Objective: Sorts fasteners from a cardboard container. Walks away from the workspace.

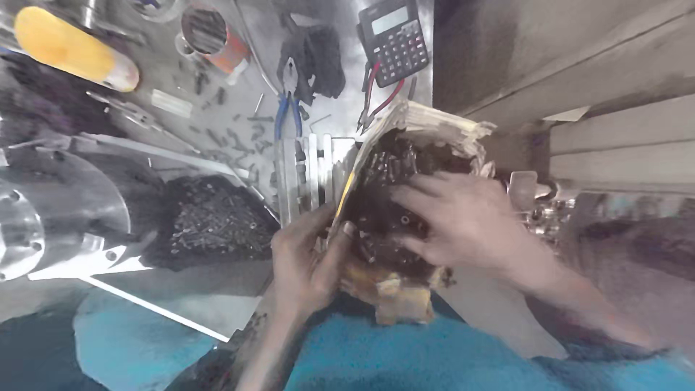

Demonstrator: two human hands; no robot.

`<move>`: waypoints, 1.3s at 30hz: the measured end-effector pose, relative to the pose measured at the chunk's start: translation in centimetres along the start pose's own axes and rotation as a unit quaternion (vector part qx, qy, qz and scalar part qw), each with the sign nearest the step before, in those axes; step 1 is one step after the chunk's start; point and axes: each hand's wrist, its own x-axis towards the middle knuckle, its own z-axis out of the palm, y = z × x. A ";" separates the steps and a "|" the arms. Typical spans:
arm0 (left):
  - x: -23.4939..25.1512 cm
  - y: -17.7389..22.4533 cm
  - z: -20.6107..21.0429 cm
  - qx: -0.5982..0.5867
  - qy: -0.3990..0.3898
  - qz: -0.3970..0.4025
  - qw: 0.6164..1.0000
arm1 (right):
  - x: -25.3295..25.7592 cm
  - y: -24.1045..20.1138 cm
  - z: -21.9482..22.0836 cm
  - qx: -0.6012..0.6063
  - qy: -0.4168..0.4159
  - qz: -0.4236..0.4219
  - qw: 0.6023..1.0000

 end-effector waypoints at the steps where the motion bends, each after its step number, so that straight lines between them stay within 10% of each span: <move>1: 0.0 0.0 0.0 0.000 -0.002 0.000 1.000 | 0.2 -0.2 0.7 0.017 -0.035 -0.002 0.999; 7: -0.1 0.3 -0.3 0.017 -0.011 -0.007 1.000 | 2.5 1.1 -0.1 0.004 -0.095 0.050 0.994; 16: -0.1 0.3 -0.1 0.033 -0.006 -0.012 0.999 | 0.5 2.1 -0.5 -0.037 0.129 0.054 0.989; 22: 0.2 0.3 -0.1 0.040 -0.012 -0.002 0.999 | -1.9 0.5 0.2 -0.073 -0.087 0.016 0.993; 30: 0.2 0.1 -0.1 0.014 -0.009 -0.010 1.000 | -0.3 2.7 -0.6 -0.039 0.057 0.090 0.993; 39: 0.1 0.2 0.0 0.010 -0.012 -0.004 1.000 | -0.9 -0.3 0.5 -0.115 -0.188 0.037 0.975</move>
